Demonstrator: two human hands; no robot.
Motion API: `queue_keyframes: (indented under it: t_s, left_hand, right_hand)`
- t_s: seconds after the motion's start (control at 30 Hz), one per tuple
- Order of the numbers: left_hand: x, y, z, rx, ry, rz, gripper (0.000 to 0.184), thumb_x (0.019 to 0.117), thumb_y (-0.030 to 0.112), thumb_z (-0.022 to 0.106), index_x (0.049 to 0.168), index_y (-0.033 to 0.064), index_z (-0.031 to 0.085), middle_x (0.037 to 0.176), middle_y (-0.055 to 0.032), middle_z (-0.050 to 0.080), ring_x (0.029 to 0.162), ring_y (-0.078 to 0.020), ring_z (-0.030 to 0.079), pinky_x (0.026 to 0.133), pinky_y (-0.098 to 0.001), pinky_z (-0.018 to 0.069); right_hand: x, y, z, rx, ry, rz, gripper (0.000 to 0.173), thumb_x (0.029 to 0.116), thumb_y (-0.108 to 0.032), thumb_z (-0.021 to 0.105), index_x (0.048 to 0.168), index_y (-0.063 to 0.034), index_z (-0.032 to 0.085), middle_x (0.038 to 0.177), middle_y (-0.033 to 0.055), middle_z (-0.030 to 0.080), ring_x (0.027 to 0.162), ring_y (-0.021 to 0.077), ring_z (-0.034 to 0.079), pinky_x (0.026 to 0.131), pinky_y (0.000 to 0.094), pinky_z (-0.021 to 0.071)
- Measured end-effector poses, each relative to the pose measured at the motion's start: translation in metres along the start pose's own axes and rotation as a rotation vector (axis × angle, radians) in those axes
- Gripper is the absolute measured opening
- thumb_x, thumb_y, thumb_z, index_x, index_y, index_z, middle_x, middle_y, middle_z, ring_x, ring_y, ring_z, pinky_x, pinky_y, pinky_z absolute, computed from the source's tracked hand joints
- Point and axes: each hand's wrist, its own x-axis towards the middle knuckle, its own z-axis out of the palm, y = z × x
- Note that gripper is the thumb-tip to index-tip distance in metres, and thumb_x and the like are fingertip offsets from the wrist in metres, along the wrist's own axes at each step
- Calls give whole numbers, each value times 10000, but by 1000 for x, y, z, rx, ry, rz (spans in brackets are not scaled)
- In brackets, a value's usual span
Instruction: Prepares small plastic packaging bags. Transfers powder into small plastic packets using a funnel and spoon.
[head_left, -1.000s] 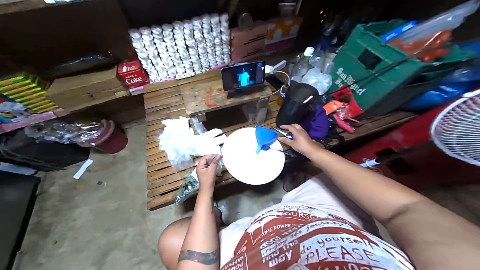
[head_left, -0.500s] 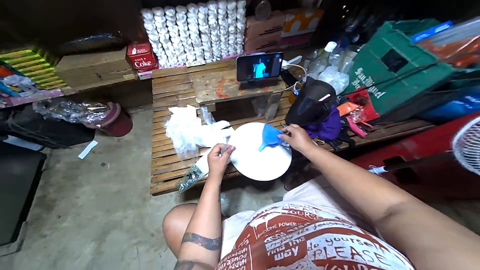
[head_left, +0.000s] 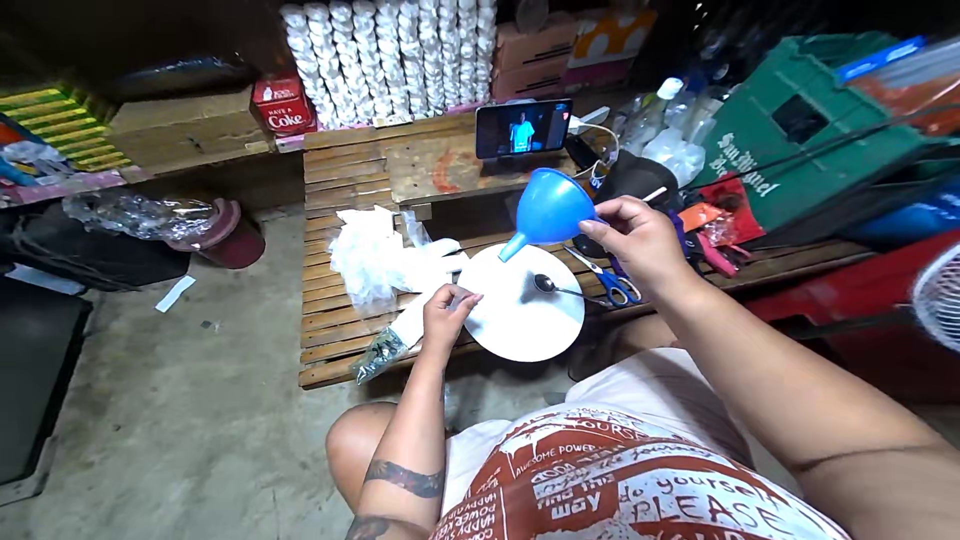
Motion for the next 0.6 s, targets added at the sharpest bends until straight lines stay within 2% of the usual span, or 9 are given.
queue_keyframes:
  t_s: [0.23, 0.6]
  left_hand:
    - [-1, 2, -1, 25, -21, 8, 118, 845, 42, 790, 898, 23, 686, 837, 6, 697, 767, -35, 646, 750, -245, 561]
    - [-1, 4, -6, 31, -64, 1, 124, 834, 23, 794, 890, 19, 684, 808, 10, 686, 732, -23, 627, 718, -228, 547]
  right_hand:
    - [8, -19, 14, -78, -99, -147, 208, 914, -214, 760, 1035, -48, 728, 1053, 55, 668, 906, 55, 643, 790, 203, 554]
    - [14, -14, 22, -172, -128, -176, 200, 917, -223, 757, 1035, -62, 742, 1039, 59, 675, 897, 63, 633, 790, 211, 534]
